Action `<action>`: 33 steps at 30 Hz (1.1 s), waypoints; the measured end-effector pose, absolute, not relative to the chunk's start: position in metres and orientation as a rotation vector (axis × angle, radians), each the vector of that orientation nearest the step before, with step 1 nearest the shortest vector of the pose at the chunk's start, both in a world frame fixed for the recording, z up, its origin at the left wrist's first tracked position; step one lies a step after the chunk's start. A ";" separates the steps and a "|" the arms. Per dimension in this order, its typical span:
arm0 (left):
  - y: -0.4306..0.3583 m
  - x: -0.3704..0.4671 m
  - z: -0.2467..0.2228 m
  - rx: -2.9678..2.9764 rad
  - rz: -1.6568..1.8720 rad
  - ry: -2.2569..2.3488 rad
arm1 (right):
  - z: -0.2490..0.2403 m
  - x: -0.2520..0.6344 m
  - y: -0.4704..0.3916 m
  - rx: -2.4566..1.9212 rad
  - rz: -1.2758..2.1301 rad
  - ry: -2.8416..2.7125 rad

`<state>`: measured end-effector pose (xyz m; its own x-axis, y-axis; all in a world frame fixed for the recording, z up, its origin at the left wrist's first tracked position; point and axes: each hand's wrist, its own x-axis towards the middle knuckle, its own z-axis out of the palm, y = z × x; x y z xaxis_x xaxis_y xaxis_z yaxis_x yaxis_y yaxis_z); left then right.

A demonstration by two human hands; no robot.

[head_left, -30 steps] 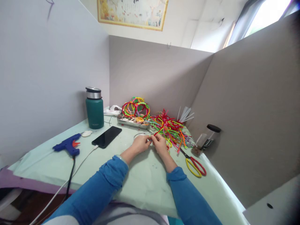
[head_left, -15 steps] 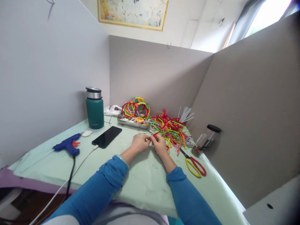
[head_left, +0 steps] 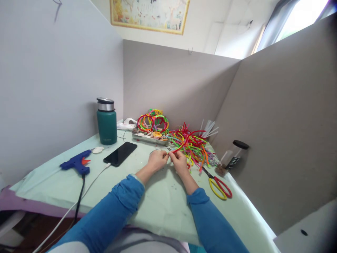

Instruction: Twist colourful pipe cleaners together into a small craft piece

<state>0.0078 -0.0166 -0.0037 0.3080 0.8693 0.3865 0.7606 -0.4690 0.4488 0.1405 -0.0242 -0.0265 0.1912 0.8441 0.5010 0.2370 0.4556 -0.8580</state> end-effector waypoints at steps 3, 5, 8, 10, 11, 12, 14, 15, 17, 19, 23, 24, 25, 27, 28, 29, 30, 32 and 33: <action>-0.016 0.008 -0.004 2.368 0.891 1.520 | -0.027 0.140 -0.024 -1.047 0.586 -1.350; -0.015 0.009 -0.004 2.352 0.905 1.539 | -0.026 0.139 -0.024 -1.045 0.594 -1.350; -0.014 0.009 -0.006 2.344 0.928 1.540 | -0.026 0.139 -0.025 -1.045 0.602 -1.345; -0.014 0.009 -0.007 2.359 0.941 1.508 | -0.025 0.140 -0.025 -1.043 0.611 -1.332; -0.013 0.008 -0.008 2.367 0.944 1.492 | -0.025 0.140 -0.025 -1.042 0.616 -1.326; -0.013 0.008 -0.008 2.374 0.944 1.480 | -0.025 0.140 -0.025 -1.040 0.620 -1.323; -0.013 0.008 -0.009 2.376 0.937 1.482 | -0.025 0.140 -0.025 -1.038 0.625 -1.326; -0.012 0.008 -0.009 2.372 0.931 1.493 | -0.026 0.140 -0.025 -1.040 0.624 -1.327; -0.012 0.009 -0.010 2.361 0.921 1.517 | -0.026 0.140 -0.025 -1.045 0.620 -1.330; -0.011 0.009 -0.011 2.357 0.912 1.529 | -0.026 0.140 -0.025 -1.051 0.611 -1.334; -0.009 0.009 -0.012 2.375 0.891 1.521 | -0.027 0.140 -0.026 -1.076 0.585 -1.361; -0.009 0.009 -0.013 2.382 0.887 1.516 | -0.027 0.140 -0.026 -1.083 0.575 -1.372; -0.009 0.009 -0.013 2.391 0.881 1.509 | -0.027 0.140 -0.026 -1.091 0.565 -1.383; -0.008 0.009 -0.014 2.411 0.873 1.491 | -0.028 0.140 -0.025 -1.102 0.548 -1.402; -0.008 0.009 -0.014 2.421 0.874 1.480 | -0.029 0.140 -0.025 -1.103 0.545 -1.409; -0.008 0.009 -0.014 2.431 0.875 1.466 | -0.029 0.140 -0.024 -1.101 0.545 -1.415; -0.008 0.009 -0.014 2.441 0.879 1.452 | -0.030 0.140 -0.024 -1.096 0.547 -1.416; -0.009 0.009 -0.013 2.451 0.887 1.429 | -0.031 0.141 -0.023 -1.089 0.551 -1.410; -0.009 0.009 -0.013 2.451 0.887 1.421 | -0.031 0.141 -0.022 -1.091 0.549 -1.405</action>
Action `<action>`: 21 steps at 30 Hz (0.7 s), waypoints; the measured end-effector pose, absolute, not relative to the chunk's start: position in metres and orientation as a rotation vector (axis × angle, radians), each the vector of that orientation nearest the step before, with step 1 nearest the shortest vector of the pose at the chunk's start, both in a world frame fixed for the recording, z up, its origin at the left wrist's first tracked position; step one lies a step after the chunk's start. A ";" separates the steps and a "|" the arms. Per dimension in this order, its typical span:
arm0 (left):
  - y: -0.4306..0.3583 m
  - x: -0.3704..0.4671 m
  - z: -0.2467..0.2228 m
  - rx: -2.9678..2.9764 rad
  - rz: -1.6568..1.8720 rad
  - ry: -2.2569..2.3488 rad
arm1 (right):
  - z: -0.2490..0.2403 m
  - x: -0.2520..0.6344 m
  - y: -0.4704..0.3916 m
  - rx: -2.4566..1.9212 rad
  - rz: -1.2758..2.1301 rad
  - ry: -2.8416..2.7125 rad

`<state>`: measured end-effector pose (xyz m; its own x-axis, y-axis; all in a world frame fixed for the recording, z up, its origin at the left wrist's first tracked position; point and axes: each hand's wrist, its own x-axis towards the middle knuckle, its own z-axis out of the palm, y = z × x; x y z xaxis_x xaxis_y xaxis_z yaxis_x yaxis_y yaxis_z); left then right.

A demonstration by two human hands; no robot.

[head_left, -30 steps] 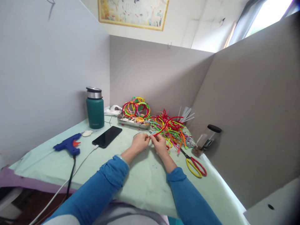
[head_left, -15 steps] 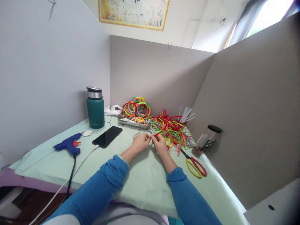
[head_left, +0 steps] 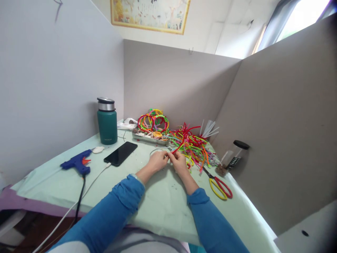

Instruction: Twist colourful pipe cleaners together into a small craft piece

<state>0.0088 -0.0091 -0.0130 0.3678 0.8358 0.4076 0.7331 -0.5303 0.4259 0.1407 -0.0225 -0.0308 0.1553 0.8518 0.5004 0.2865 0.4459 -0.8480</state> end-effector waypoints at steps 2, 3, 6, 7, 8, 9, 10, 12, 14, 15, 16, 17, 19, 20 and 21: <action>-0.009 0.009 -0.012 2.441 0.888 1.419 | -0.031 0.141 -0.022 -1.097 0.549 -1.400; -0.009 0.008 -0.012 2.432 0.890 1.419 | -0.030 0.141 -0.023 -1.096 0.551 -1.401; -0.009 0.008 -0.011 2.399 0.896 1.413 | -0.029 0.140 -0.024 -1.080 0.568 -1.399; -0.009 0.009 -0.011 2.388 0.901 1.409 | -0.028 0.140 -0.024 -1.074 0.575 -1.391; -0.009 0.009 -0.011 2.379 0.908 1.404 | -0.028 0.140 -0.024 -1.069 0.583 -1.380; -0.008 0.009 -0.011 2.370 0.915 1.399 | -0.028 0.140 -0.024 -1.063 0.592 -1.365; -0.008 0.009 -0.011 2.363 0.920 1.394 | -0.028 0.140 -0.024 -1.054 0.604 -1.350; -0.009 0.009 -0.010 2.352 0.925 1.391 | -0.028 0.140 -0.023 -1.035 0.627 -1.323; -0.009 0.010 -0.009 2.347 0.925 1.389 | -0.029 0.140 -0.022 -1.028 0.649 -1.303; -0.009 0.010 -0.009 2.346 0.927 1.386 | -0.029 0.141 -0.021 -1.028 0.657 -1.296; -0.009 0.010 -0.008 2.344 0.932 1.380 | -0.030 0.141 -0.021 -1.027 0.665 -1.289; -0.009 0.010 -0.008 2.341 0.939 1.372 | -0.031 0.141 -0.020 -1.026 0.672 -1.281; -0.008 0.009 -0.009 2.332 0.958 1.350 | -0.032 0.142 -0.019 -1.017 0.689 -1.268; -0.008 0.009 -0.009 2.328 0.968 1.336 | -0.032 0.143 -0.019 -1.012 0.699 -1.262; -0.007 0.009 -0.010 2.325 0.978 1.324 | -0.032 0.143 -0.018 -1.007 0.710 -1.258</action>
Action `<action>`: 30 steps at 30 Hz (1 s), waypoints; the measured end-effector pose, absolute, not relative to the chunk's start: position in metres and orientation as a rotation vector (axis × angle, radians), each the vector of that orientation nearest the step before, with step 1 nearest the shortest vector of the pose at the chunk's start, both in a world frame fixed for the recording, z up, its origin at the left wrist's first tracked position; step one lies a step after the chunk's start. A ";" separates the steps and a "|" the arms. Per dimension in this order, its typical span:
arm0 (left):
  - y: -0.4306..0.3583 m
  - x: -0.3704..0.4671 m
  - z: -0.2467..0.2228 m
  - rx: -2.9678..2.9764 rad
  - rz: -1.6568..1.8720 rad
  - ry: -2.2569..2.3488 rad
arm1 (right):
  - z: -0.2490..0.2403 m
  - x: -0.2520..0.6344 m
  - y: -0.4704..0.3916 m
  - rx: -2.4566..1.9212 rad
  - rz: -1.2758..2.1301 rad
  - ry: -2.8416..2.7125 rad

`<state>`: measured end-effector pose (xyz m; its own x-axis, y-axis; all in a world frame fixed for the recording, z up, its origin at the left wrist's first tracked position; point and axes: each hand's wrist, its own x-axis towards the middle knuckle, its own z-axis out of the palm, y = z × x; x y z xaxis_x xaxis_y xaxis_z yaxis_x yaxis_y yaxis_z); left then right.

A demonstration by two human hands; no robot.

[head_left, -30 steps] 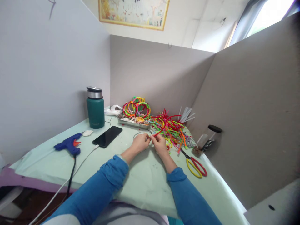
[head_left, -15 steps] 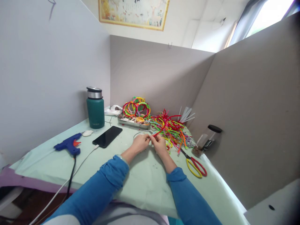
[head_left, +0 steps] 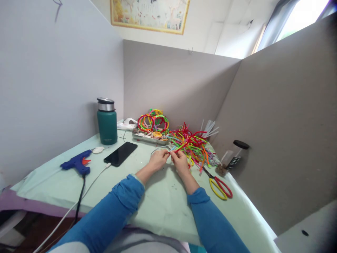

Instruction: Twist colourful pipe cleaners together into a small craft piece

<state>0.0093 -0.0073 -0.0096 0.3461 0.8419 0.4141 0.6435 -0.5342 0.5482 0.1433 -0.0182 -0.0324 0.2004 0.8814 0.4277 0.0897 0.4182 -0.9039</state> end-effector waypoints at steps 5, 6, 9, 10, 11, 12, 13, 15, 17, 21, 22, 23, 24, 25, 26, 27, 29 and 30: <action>-0.007 0.010 -0.010 2.306 1.013 1.305 | -0.032 0.143 -0.018 -0.993 0.731 -1.251; -0.007 0.010 -0.010 2.304 1.019 1.307 | -0.031 0.143 -0.018 -0.997 0.730 -1.249; -0.008 0.010 -0.009 2.294 1.029 1.325 | -0.032 0.143 -0.018 -1.010 0.728 -1.243; -0.008 0.010 -0.009 2.289 1.031 1.330 | -0.032 0.144 -0.018 -1.012 0.729 -1.246; -0.008 0.011 -0.009 2.286 1.035 1.330 | -0.032 0.144 -0.018 -1.011 0.731 -1.248; -0.008 0.011 -0.009 2.283 1.041 1.326 | -0.033 0.144 -0.018 -1.008 0.735 -1.250; -0.008 0.011 -0.009 2.280 1.048 1.319 | -0.033 0.145 -0.018 -1.005 0.741 -1.249; -0.008 0.011 -0.009 2.275 1.060 1.305 | -0.033 0.145 -0.018 -1.001 0.761 -1.242; -0.008 0.010 -0.008 2.268 1.059 1.296 | -0.032 0.144 -0.019 -0.997 0.785 -1.225; -0.009 0.010 -0.008 2.251 1.070 1.271 | -0.030 0.142 -0.020 -0.968 0.840 -1.186; -0.009 0.010 -0.008 2.245 1.076 1.263 | -0.029 0.141 -0.021 -0.962 0.855 -1.181; -0.009 0.010 -0.008 2.240 1.083 1.255 | -0.029 0.141 -0.021 -0.957 0.870 -1.177; -0.009 0.010 -0.009 2.235 1.090 1.247 | -0.029 0.141 -0.021 -0.955 0.885 -1.174; -0.008 0.010 -0.009 2.231 1.094 1.240 | -0.029 0.141 -0.022 -0.953 0.898 -1.173; -0.008 0.010 -0.009 2.225 1.097 1.235 | -0.029 0.142 -0.022 -0.951 0.909 -1.173; -0.008 0.010 -0.010 2.221 1.099 1.231 | -0.028 0.142 -0.022 -0.950 0.915 -1.173; -0.008 0.011 -0.010 2.211 1.101 1.227 | -0.028 0.142 -0.022 -0.952 0.916 -1.172; -0.008 0.011 -0.010 2.207 1.101 1.227 | -0.028 0.142 -0.022 -0.955 0.916 -1.171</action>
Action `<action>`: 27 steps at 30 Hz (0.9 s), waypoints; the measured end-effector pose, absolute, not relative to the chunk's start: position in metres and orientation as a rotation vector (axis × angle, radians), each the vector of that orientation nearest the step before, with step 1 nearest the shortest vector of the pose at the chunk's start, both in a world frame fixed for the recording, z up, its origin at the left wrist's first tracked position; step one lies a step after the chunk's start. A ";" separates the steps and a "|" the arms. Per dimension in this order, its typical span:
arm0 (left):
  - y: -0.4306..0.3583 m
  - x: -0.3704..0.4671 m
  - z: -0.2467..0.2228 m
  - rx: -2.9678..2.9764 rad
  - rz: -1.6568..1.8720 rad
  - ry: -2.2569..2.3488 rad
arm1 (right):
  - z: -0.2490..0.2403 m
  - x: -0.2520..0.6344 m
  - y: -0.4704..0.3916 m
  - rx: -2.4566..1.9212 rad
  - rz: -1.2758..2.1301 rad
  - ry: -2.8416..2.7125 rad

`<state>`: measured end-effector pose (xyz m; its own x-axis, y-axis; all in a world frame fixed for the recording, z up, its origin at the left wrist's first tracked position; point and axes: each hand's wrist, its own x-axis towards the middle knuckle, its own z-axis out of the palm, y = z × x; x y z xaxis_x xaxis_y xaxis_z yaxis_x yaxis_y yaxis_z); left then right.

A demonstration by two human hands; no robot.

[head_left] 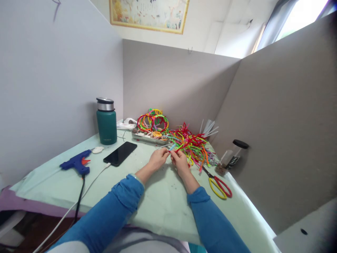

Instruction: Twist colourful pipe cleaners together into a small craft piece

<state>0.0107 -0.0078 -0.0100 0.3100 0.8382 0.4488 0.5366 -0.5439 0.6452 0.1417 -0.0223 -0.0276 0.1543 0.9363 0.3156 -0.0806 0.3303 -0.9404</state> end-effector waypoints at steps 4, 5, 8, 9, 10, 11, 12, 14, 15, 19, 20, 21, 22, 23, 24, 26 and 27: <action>-0.008 0.011 -0.010 2.199 1.093 1.237 | -0.026 0.142 -0.023 -0.956 0.918 -1.166; -0.008 0.011 -0.010 2.198 1.091 1.242 | -0.026 0.142 -0.023 -0.955 0.919 -1.167; -0.008 0.011 -0.010 2.201 1.097 1.244 | -0.026 0.142 -0.024 -0.953 0.923 -1.165; -0.008 0.011 -0.010 2.200 1.101 1.243 | -0.026 0.142 -0.024 -0.952 0.925 -1.163; -0.008 0.011 -0.010 2.200 1.103 1.242 | -0.026 0.142 -0.024 -0.950 0.926 -1.161; -0.008 0.011 -0.010 2.200 1.103 1.243 | -0.026 0.142 -0.024 -0.947 0.928 -1.160; -0.008 0.011 -0.010 2.199 1.102 1.245 | -0.027 0.142 -0.024 -0.944 0.930 -1.157; -0.008 0.010 -0.010 2.198 1.098 1.250 | -0.027 0.142 -0.024 -0.940 0.931 -1.152; -0.008 0.010 -0.010 2.201 1.099 1.249 | -0.027 0.142 -0.023 -0.939 0.934 -1.152; -0.008 0.010 -0.010 2.215 1.119 1.227 | -0.026 0.142 -0.024 -0.936 0.944 -1.156; -0.007 0.010 -0.011 2.215 1.120 1.224 | -0.026 0.142 -0.024 -0.935 0.944 -1.156; -0.007 0.010 -0.011 2.212 1.119 1.226 | -0.026 0.142 -0.024 -0.935 0.942 -1.155; -0.007 0.010 -0.012 2.209 1.114 1.230 | -0.026 0.142 -0.024 -0.935 0.940 -1.156; -0.006 0.010 -0.012 2.207 1.110 1.236 | -0.026 0.142 -0.024 -0.937 0.937 -1.156; -0.006 0.010 -0.012 2.206 1.107 1.240 | -0.025 0.142 -0.025 -0.940 0.934 -1.157; -0.006 0.010 -0.013 2.207 1.107 1.242 | -0.025 0.142 -0.025 -0.943 0.926 -1.163; -0.006 0.010 -0.013 2.209 1.107 1.241 | -0.025 0.142 -0.025 -0.945 0.920 -1.166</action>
